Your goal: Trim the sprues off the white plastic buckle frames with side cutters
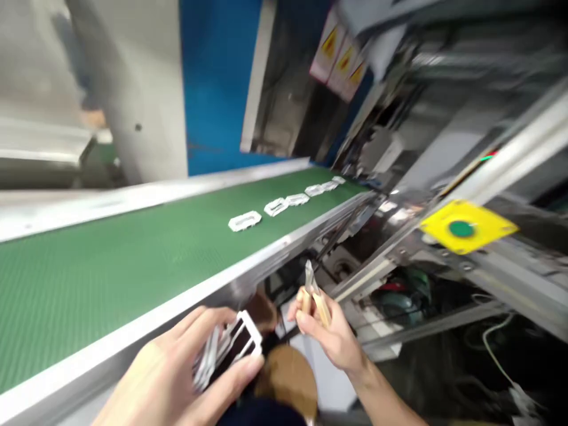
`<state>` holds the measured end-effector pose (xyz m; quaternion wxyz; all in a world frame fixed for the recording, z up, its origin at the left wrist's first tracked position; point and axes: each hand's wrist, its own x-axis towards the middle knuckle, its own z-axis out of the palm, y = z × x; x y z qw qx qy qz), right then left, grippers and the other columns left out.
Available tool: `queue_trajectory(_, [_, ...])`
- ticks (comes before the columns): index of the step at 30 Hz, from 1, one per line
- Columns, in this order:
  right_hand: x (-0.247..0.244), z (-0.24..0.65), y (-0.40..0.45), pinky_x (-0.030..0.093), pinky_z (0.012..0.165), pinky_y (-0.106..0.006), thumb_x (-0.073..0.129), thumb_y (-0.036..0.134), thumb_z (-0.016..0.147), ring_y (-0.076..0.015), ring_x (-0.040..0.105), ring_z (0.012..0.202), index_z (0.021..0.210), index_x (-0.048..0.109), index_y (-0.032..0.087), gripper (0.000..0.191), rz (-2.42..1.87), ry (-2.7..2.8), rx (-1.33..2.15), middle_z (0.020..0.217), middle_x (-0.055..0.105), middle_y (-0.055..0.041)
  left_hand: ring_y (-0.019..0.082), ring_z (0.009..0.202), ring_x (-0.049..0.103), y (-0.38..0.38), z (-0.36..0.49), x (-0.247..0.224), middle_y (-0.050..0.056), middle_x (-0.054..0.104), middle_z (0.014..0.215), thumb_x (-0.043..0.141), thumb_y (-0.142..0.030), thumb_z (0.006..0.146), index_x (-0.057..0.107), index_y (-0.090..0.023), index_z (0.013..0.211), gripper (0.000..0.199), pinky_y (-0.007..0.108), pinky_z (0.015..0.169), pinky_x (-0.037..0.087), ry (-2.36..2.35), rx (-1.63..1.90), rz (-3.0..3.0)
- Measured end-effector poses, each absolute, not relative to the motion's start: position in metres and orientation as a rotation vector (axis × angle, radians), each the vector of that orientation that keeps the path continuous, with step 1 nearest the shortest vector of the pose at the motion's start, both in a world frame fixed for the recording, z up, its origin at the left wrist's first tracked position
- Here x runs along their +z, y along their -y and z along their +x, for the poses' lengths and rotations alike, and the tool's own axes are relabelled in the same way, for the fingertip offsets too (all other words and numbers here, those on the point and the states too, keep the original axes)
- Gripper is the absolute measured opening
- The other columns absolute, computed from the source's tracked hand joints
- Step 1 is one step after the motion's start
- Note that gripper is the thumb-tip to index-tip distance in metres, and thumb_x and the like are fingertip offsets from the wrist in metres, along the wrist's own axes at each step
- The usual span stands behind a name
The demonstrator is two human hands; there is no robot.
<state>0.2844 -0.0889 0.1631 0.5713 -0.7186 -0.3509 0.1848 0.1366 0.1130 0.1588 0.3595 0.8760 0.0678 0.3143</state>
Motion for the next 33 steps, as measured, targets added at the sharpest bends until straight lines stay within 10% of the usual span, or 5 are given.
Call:
queue_trajectory(10, [0.081, 0.241, 0.045, 0.049, 0.071, -0.026, 0.069, 0.024, 0.073, -0.011, 0.056, 0.073, 0.093, 0.05, 0.017, 0.028, -1.462, 0.691, 1.065, 0.081, 0.056, 0.0006, 0.017, 0.064, 0.056, -0.046, 0.102, 0.061, 0.003, 0.06, 0.082, 0.061, -0.051, 0.077, 0.055, -0.019, 0.095, 0.038, 0.027, 0.058, 0.043, -0.871, 0.486, 2.103])
queue_trajectory(33, [0.03, 0.259, 0.048, 0.047, 0.071, -0.026, 0.069, 0.026, 0.073, -0.0103, 0.056, 0.07, 0.092, 0.051, 0.018, 0.027, -1.527, 0.341, 0.616, 0.078, 0.058, 0.0023, 0.012, 0.053, 0.045, -0.023, 0.099, 0.042, -0.003, 0.052, 0.061, 0.06, -0.041, 0.08, 0.06, -0.019, 0.077, 0.022, 0.023, 0.049, 0.035, -1.016, 0.328, 1.369])
